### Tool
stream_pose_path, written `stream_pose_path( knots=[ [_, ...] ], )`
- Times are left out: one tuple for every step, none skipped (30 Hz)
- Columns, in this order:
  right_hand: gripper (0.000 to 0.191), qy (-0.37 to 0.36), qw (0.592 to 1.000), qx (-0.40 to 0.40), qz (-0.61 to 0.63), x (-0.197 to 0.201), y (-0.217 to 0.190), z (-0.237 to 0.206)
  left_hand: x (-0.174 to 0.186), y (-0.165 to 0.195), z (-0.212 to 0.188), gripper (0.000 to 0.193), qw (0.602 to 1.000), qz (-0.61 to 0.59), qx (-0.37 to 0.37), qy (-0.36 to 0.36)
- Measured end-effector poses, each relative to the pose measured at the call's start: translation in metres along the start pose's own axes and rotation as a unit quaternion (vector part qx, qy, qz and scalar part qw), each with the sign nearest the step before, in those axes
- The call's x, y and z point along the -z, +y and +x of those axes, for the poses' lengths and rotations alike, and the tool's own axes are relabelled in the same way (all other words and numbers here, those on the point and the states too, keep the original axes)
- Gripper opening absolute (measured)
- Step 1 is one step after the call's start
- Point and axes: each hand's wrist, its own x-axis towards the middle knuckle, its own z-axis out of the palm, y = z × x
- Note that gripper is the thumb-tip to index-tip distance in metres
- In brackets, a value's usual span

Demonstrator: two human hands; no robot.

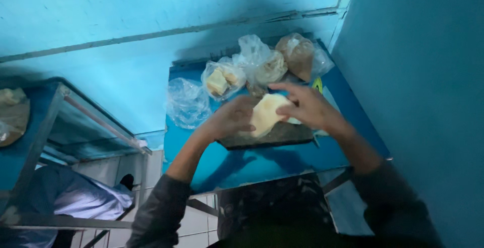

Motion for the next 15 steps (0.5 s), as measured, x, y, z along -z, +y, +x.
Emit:
stream_pose_path(
  knots=[
    [0.063, -0.005, 0.999, 0.016, -0.038, 0.005, -0.008, 0.007, 0.0, -0.008, 0.009, 0.076, 0.999, -0.039, -0.006, -0.019],
    [0.064, -0.01, 0.996, 0.013, -0.092, 0.007, -0.014, 0.015, -0.001, -0.015, 0.019, 0.081, 0.996, -0.077, -0.011, -0.038],
    [0.065, -0.014, 0.989, 0.011, -0.145, 0.008, -0.019, 0.025, -0.002, -0.019, 0.031, 0.085, 0.995, -0.095, 0.002, -0.025],
    [0.066, -0.019, 0.98, 0.009, -0.198, 0.012, -0.023, 0.033, -0.004, -0.022, 0.043, 0.089, 0.993, -0.113, 0.016, -0.012],
    [0.065, -0.012, 0.979, 0.082, -0.186, 0.014, -0.026, 0.041, -0.005, -0.025, 0.053, 0.094, 0.991, -0.131, 0.029, 0.002],
    [0.065, -0.008, 0.973, 0.154, -0.171, 0.014, -0.027, 0.05, -0.004, -0.026, 0.061, 0.09, 0.989, -0.145, 0.002, -0.012],
    [0.064, -0.004, 0.961, 0.226, -0.156, 0.014, -0.025, 0.055, -0.004, -0.027, 0.069, 0.086, 0.987, -0.158, -0.025, -0.025],
    [0.064, 0.023, 0.973, 0.171, -0.153, 0.016, -0.022, 0.055, -0.002, -0.027, 0.074, 0.083, 0.983, -0.17, -0.053, -0.037],
    [0.063, 0.049, 0.981, 0.114, -0.149, 0.02, -0.017, 0.053, 0.001, -0.029, 0.075, 0.08, 0.973, -0.222, -0.04, -0.05],
    [0.063, 0.075, 0.985, 0.056, -0.145, 0.022, -0.009, 0.049, 0.003, -0.031, 0.075, 0.077, 0.959, -0.274, -0.026, -0.063],
    [0.063, 0.073, 0.992, 0.049, -0.088, 0.023, -0.001, 0.046, 0.007, -0.034, 0.077, 0.074, 0.943, -0.324, -0.012, -0.076],
    [0.063, 0.072, 0.996, 0.043, -0.031, 0.024, 0.01, 0.04, 0.009, -0.038, 0.08, 0.067, 0.949, -0.309, 0.011, -0.066],
    [0.063, 0.072, 0.996, 0.036, 0.027, 0.026, 0.021, 0.033, 0.011, -0.043, 0.085, 0.06, 0.954, -0.293, 0.034, -0.056],
    [0.062, 0.079, 0.995, -0.005, 0.052, 0.026, 0.034, 0.027, 0.012, -0.049, 0.09, 0.053, 0.958, -0.277, 0.057, -0.046],
    [0.061, 0.087, 0.992, -0.047, 0.076, 0.022, 0.047, 0.025, 0.014, -0.056, 0.095, 0.047, 0.986, -0.152, 0.061, -0.022]
  ],
)
